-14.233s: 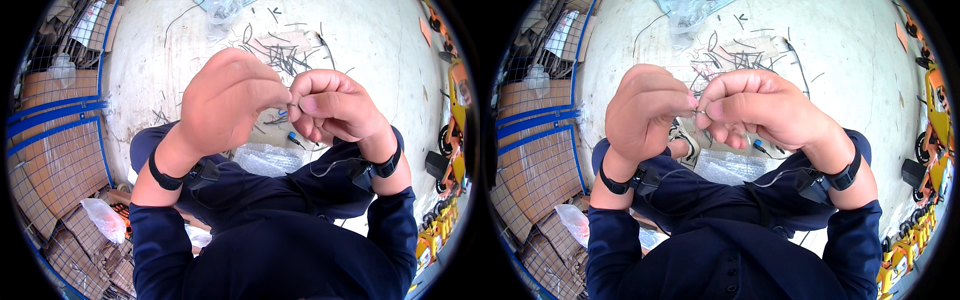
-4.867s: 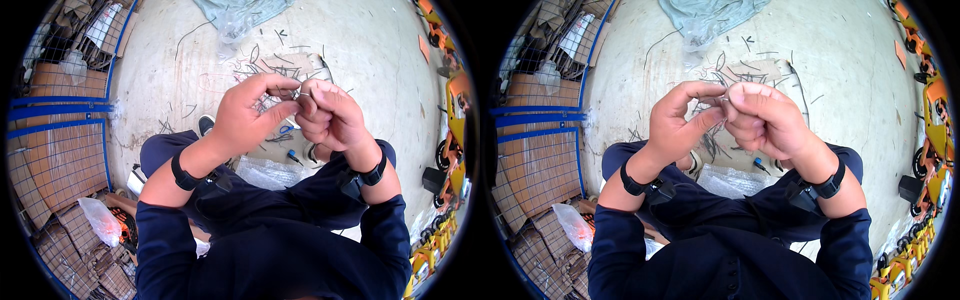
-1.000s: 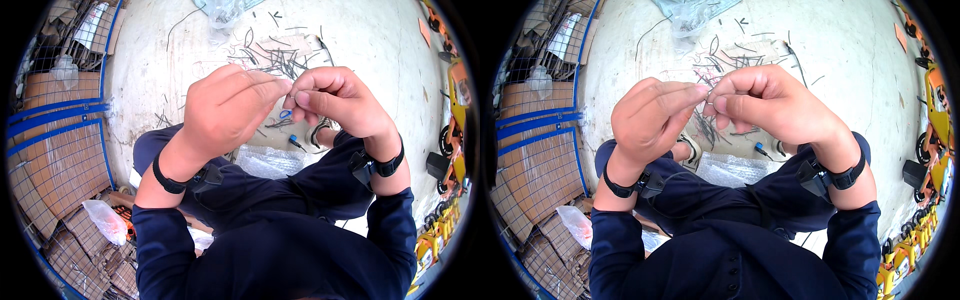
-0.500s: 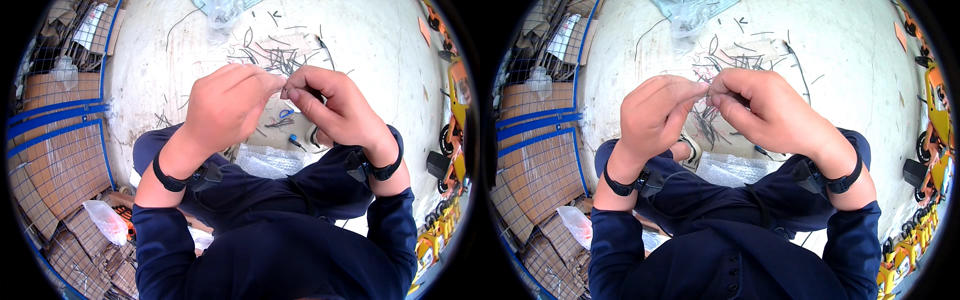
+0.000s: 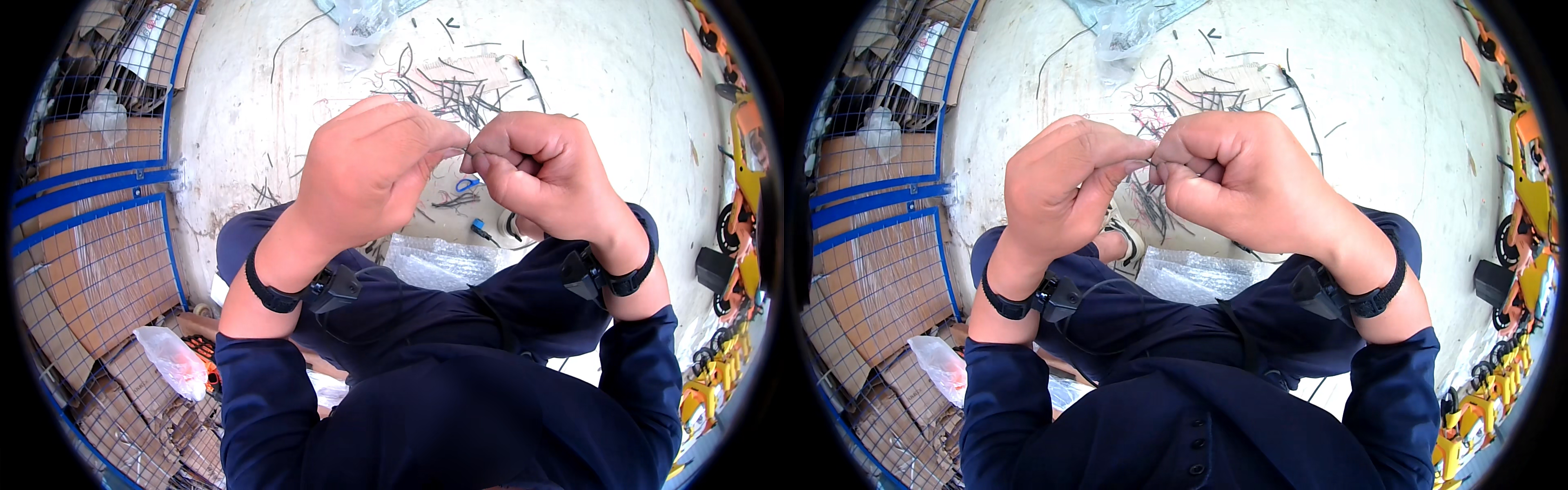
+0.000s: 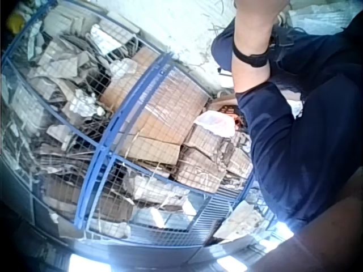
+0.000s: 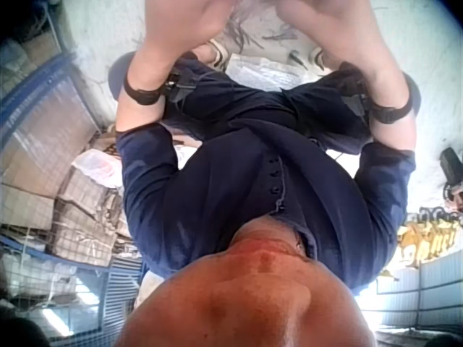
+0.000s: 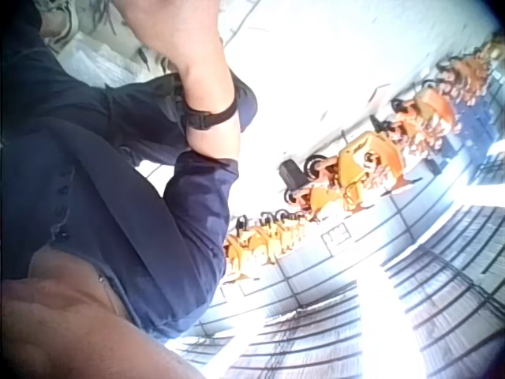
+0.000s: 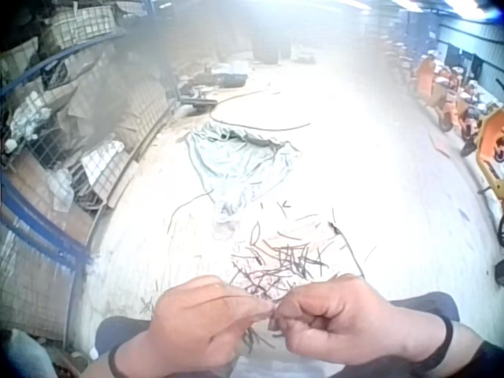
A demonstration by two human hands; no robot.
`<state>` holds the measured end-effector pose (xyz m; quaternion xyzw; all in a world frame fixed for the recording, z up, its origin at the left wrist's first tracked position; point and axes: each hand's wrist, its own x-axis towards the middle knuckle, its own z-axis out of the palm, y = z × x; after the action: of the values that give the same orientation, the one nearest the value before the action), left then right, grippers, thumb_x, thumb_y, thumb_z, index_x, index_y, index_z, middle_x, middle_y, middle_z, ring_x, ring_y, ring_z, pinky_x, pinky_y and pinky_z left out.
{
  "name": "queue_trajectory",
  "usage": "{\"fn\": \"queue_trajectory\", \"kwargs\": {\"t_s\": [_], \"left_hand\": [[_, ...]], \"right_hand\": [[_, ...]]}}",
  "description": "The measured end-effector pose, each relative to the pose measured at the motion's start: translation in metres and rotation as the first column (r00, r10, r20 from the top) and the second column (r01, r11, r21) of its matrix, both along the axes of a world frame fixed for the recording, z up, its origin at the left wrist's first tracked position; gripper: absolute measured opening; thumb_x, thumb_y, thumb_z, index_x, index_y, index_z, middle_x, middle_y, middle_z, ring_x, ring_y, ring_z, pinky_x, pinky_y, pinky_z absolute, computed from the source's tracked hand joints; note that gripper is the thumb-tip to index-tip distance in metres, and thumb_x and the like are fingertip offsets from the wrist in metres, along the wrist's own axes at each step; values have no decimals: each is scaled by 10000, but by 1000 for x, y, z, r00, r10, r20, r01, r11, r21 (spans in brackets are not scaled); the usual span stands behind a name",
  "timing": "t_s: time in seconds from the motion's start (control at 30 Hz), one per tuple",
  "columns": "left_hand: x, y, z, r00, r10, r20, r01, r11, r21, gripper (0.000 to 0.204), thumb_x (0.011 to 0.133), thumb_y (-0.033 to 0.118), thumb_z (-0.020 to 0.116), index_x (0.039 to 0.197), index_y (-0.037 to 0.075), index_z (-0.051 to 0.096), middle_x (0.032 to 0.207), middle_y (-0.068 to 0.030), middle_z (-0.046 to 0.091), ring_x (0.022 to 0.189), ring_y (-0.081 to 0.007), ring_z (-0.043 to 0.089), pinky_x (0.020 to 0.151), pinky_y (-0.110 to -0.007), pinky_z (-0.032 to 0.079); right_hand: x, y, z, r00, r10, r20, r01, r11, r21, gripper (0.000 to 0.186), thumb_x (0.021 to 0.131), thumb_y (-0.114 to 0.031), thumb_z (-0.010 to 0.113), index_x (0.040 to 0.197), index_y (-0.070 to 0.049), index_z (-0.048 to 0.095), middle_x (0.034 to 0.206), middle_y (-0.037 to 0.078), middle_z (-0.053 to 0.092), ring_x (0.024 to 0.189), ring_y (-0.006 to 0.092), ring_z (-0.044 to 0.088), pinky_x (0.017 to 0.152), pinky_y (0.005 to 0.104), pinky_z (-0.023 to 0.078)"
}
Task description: The person connects a thin black wire to a small blue connector by hand, twisting and inserting the wire into the terminal.
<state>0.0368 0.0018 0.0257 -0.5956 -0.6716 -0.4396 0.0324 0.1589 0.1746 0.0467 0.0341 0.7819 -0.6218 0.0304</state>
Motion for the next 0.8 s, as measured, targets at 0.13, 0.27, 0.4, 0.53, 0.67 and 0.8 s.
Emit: {"fn": "queue_trajectory", "kwargs": {"t_s": [0.13,0.27,0.4,0.53,0.67,0.8], "left_hand": [[-1,-2,3,1000,-9,25,9,1000,-11,215,707,-68,679,889,43,704,722,-78,664,631,-211,597,589,-287,457],[-2,-3,4,1000,-4,21,4,1000,-4,214,712,-68,674,889,46,704,722,-77,661,629,-212,590,586,-286,454],[-2,-3,3,1000,15,9,-15,1000,-13,204,715,-60,676,884,51,703,722,-77,657,632,-215,588,583,-290,453],[-3,-2,-3,1000,23,-2,-23,999,24,194,713,-48,685,878,52,702,716,-76,652,620,-218,581,575,-295,447],[-3,-3,-3,1000,28,-2,-28,1000,9,193,707,-43,691,875,52,701,705,-74,646,607,-217,574,566,-296,442],[-2,-2,0,1000,21,-6,-21,1000,-14,195,696,-44,693,867,50,698,695,-72,641,598,-214,568,557,-294,437]], "right_hand": [[0,-4,8,997,-27,77,35,994,-99,70,832,-39,582,787,6,611,718,39,596,702,58,562,638,230,472],[-1,-7,8,991,-44,125,61,989,-136,101,859,-65,580,830,9,643,692,17,587,649,42,518,589,221,438],[-1,-1,-7,998,-24,55,26,999,-35,101,877,-80,569,891,-7,637,619,-12,537,573,32,453,514,226,376],[-2,-2,-13,998,-37,-47,41,996,77,99,864,-76,573,937,-31,622,557,-15,485,498,51,424,469,241,350],[-2,-3,-13,991,-38,-125,63,976,210,85,824,-72,602,901,-44,624,524,14,470,449,94,435,445,251,357],[-2,-7,-18,970,-72,-231,130,960,248,83,795,-72,633,872,-45,648,521,25,469,445,104,444,439,257,367]]}}
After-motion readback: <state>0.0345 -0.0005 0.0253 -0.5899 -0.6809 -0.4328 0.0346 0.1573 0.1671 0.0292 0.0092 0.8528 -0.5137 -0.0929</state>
